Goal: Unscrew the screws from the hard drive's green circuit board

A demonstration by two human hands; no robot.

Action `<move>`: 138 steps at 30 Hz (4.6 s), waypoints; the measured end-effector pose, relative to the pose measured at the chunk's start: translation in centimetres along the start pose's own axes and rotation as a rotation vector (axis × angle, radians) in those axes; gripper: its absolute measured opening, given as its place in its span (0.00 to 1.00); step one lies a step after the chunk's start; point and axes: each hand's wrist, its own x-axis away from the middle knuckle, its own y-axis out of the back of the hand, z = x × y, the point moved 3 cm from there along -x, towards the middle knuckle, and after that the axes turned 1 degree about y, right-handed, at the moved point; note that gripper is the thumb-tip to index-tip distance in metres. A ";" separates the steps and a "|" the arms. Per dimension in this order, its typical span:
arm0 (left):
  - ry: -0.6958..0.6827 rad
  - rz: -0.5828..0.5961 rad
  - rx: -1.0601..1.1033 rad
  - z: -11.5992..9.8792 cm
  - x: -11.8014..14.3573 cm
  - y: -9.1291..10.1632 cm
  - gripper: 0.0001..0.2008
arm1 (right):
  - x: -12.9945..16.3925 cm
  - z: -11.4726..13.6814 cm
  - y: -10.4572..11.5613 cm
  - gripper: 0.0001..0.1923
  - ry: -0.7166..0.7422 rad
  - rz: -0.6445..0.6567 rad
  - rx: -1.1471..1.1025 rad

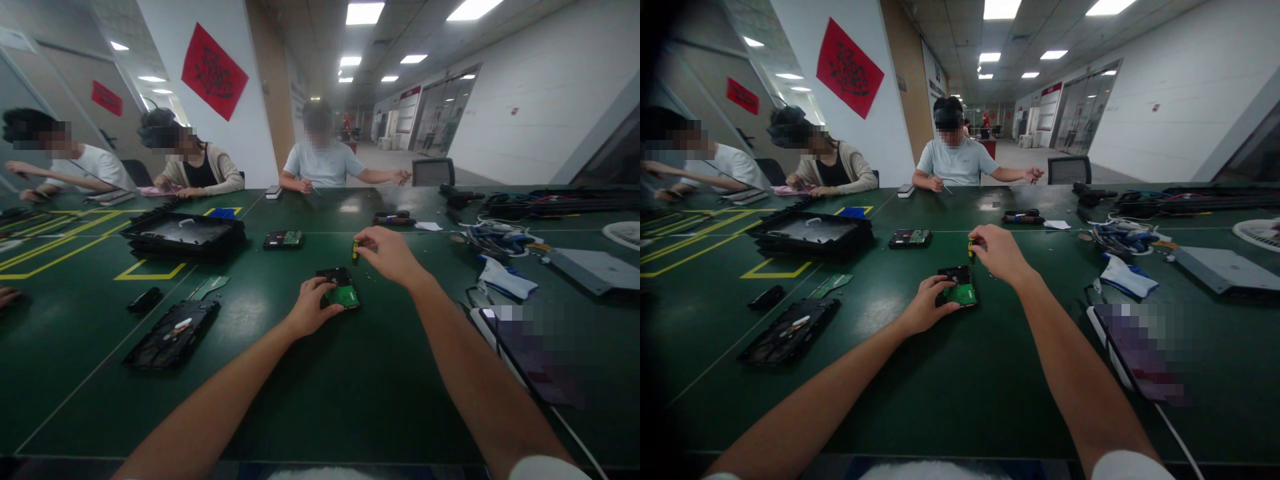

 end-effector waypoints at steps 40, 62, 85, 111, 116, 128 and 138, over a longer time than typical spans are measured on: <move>-0.014 -0.006 0.003 0.1 0.0 -0.2 0.29 | 0.1 -0.3 -0.1 0.06 -0.025 -0.027 0.025; -0.001 -0.004 0.010 0.0 0.0 0.0 0.30 | 0.1 0.0 0.2 0.06 -0.047 -0.046 0.039; -0.001 -0.003 0.013 0.0 -0.1 -0.1 0.30 | 0.0 0.1 -0.3 0.07 -0.013 -0.033 0.040; 0.003 0.003 0.014 -0.4 0.0 0.1 0.30 | 0.0 -0.1 -0.1 0.04 -0.072 -0.052 -0.004; 0.004 0.000 0.012 -0.2 0.0 0.1 0.30 | 0.1 -0.2 0.0 0.03 -0.096 -0.081 0.024; 0.000 -0.004 0.019 -0.3 0.0 0.2 0.29 | -0.1 0.9 0.0 0.07 -0.057 -0.029 0.159; -0.008 -0.011 0.015 -0.3 0.0 0.1 0.29 | 0.3 1.4 -0.2 0.05 -0.085 0.031 -0.014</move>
